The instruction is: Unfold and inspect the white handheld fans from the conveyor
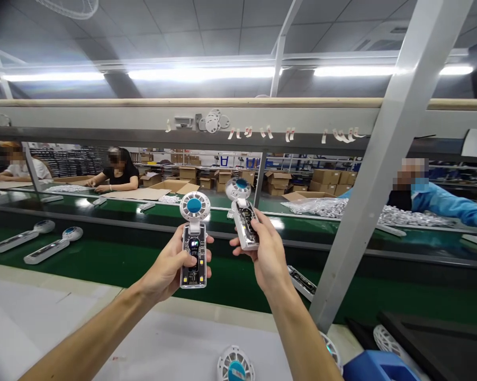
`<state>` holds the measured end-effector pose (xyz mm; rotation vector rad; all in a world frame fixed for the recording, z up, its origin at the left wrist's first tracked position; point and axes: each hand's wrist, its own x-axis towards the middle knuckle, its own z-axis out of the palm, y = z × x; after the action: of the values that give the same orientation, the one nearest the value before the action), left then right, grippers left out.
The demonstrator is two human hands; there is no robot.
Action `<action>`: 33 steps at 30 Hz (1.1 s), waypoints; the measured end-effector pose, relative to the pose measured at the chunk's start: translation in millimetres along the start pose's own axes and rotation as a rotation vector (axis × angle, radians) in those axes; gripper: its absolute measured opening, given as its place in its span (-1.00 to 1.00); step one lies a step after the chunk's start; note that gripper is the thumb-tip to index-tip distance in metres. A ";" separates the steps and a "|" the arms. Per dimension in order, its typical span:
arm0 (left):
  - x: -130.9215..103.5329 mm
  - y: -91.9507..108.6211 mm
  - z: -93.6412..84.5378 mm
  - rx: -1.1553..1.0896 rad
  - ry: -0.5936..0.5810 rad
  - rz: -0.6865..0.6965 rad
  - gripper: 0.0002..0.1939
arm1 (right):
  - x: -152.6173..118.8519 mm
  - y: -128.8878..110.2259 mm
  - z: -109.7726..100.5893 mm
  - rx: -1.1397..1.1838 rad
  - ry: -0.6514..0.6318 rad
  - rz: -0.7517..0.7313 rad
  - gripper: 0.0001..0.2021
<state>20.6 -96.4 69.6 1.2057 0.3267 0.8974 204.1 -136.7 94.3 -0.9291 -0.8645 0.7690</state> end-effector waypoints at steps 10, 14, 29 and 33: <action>-0.9 0.6 -2.2 -0.045 -0.018 0.003 -0.46 | -13.0 -3.2 6.8 -0.014 -0.009 -0.063 -0.49; -1.0 0.2 -1.8 -0.057 -0.016 0.002 -0.46 | -10.9 1.0 6.5 -0.040 -0.027 -0.059 -0.42; 12.6 -13.6 -21.5 0.077 0.195 0.076 -0.51 | -14.5 13.5 8.7 0.004 -0.170 0.010 -0.28; 16.4 -8.4 -26.0 0.277 0.451 0.255 -0.62 | -14.9 10.8 7.3 0.005 -0.189 -0.026 -0.23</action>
<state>17.5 -67.7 56.4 1.3093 0.6871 1.3842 189.1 -142.5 82.7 -0.8483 -1.0372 0.8460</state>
